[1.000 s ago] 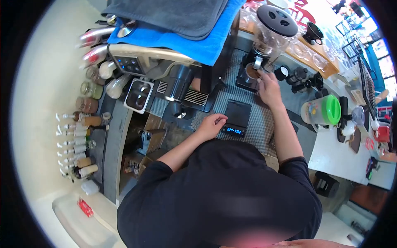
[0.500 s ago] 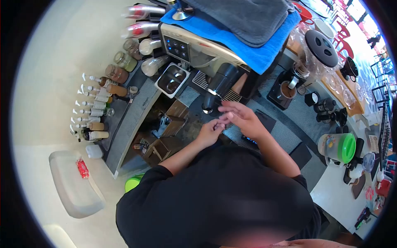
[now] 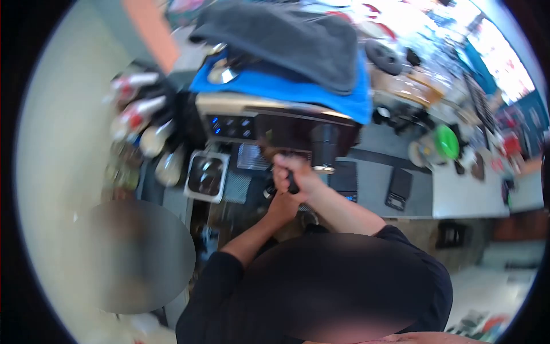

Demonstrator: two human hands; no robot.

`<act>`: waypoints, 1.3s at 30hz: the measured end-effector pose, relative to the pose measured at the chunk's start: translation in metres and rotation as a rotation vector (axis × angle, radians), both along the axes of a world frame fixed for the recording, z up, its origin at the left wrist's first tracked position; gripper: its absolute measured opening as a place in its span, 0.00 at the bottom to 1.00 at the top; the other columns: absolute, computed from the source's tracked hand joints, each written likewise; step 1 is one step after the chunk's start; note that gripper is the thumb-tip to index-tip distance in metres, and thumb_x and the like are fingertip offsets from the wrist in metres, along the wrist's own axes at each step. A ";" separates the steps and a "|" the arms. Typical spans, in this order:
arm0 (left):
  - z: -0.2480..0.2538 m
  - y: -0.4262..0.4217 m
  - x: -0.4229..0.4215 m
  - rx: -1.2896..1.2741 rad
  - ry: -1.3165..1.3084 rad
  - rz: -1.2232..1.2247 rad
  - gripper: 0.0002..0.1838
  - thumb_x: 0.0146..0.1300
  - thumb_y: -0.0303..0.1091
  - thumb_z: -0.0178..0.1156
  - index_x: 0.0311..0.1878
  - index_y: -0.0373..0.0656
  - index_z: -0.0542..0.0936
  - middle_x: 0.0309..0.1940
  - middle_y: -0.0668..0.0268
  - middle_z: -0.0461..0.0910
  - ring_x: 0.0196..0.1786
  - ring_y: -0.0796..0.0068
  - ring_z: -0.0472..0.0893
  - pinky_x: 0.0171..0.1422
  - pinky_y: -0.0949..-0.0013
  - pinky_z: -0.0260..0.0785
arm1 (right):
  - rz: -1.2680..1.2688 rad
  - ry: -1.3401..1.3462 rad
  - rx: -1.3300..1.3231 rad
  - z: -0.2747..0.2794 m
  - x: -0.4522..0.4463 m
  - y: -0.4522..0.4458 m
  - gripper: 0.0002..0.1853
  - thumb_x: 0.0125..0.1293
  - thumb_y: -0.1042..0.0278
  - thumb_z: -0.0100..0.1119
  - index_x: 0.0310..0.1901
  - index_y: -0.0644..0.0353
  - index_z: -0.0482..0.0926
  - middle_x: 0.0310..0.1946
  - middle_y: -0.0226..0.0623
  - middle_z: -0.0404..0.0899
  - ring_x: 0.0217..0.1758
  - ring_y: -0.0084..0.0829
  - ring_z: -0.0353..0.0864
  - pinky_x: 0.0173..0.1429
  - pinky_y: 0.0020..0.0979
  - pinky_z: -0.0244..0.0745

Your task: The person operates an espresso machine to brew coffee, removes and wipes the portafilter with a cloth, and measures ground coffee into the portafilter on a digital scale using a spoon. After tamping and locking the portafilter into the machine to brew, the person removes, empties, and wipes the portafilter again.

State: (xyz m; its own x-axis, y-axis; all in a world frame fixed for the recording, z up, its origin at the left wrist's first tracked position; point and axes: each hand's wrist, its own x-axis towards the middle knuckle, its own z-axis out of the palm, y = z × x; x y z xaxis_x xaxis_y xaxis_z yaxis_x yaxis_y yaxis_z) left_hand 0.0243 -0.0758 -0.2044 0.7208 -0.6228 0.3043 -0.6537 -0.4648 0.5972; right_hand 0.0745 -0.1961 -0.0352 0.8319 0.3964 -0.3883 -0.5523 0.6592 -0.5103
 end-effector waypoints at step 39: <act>0.099 0.226 0.031 -1.468 1.496 0.160 0.29 0.79 0.39 0.52 0.79 0.37 0.73 0.75 0.55 0.80 0.78 0.52 0.77 0.87 0.48 0.63 | -0.241 -0.210 -0.061 -0.015 -0.017 0.116 0.08 0.83 0.63 0.64 0.54 0.55 0.77 0.47 0.40 0.86 0.54 0.44 0.92 0.64 0.51 0.89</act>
